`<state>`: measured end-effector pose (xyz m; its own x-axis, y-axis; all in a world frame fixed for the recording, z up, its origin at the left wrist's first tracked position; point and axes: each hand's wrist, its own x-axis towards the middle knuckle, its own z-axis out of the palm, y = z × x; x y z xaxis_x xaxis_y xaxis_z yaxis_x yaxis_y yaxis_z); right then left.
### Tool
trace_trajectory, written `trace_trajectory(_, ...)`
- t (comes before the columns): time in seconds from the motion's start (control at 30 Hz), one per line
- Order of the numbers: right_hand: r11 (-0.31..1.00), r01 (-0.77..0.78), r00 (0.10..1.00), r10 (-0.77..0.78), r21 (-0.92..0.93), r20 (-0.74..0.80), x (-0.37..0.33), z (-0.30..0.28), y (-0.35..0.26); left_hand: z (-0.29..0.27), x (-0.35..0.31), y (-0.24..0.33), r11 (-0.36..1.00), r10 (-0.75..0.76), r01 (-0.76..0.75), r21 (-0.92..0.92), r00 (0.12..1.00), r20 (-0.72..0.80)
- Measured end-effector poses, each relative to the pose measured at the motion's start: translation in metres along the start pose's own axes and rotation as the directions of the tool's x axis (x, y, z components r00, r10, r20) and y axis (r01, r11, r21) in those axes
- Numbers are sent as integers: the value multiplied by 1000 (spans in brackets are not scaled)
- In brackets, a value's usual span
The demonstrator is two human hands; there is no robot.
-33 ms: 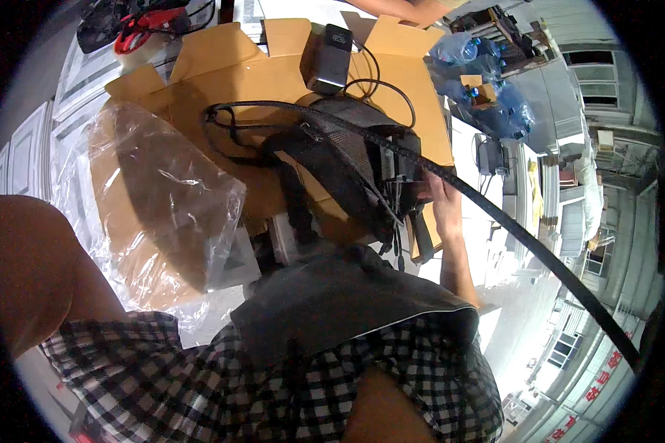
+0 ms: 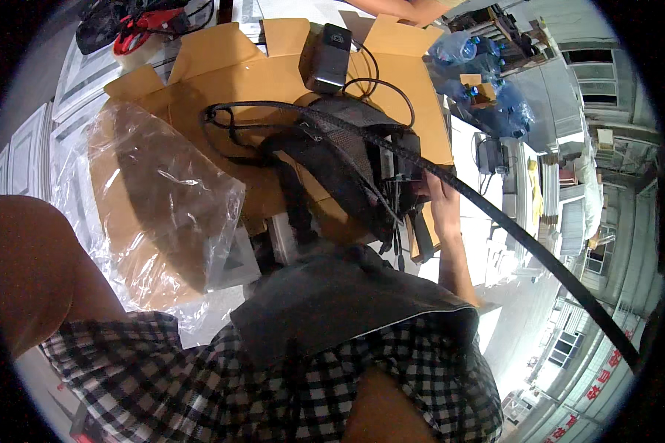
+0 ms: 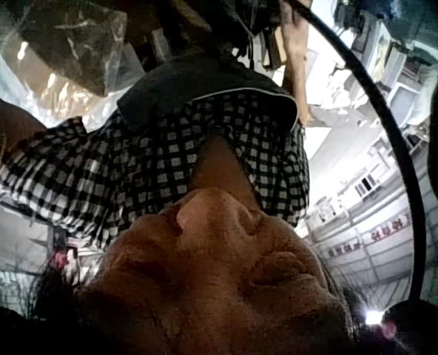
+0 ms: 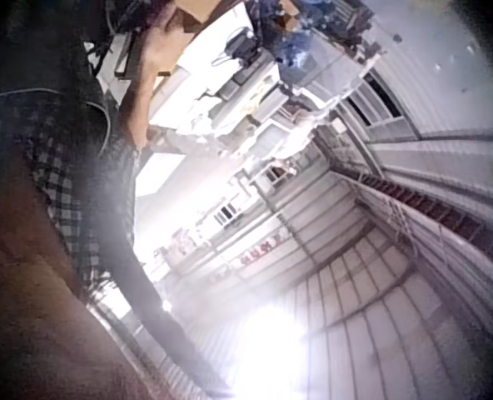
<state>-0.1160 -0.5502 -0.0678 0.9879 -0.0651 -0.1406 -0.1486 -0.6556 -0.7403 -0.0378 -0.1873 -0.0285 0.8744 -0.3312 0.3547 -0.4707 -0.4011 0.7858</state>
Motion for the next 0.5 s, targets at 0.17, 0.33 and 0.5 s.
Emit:
trace_trajectory(0.17,994,-37,998,41,100,-38,-9,17,-32,1,-1,3,1000,2,-2,0,1000,8)
trace_trajectory(0.33,771,-213,959,284,600,-24,11,41,-17,2,0,5,1000,9,-9,-2,1000,19)
trace_trajectory(0.5,582,-228,965,243,780,101,23,45,5,1,-2,5,1000,4,-4,-1,1000,19)
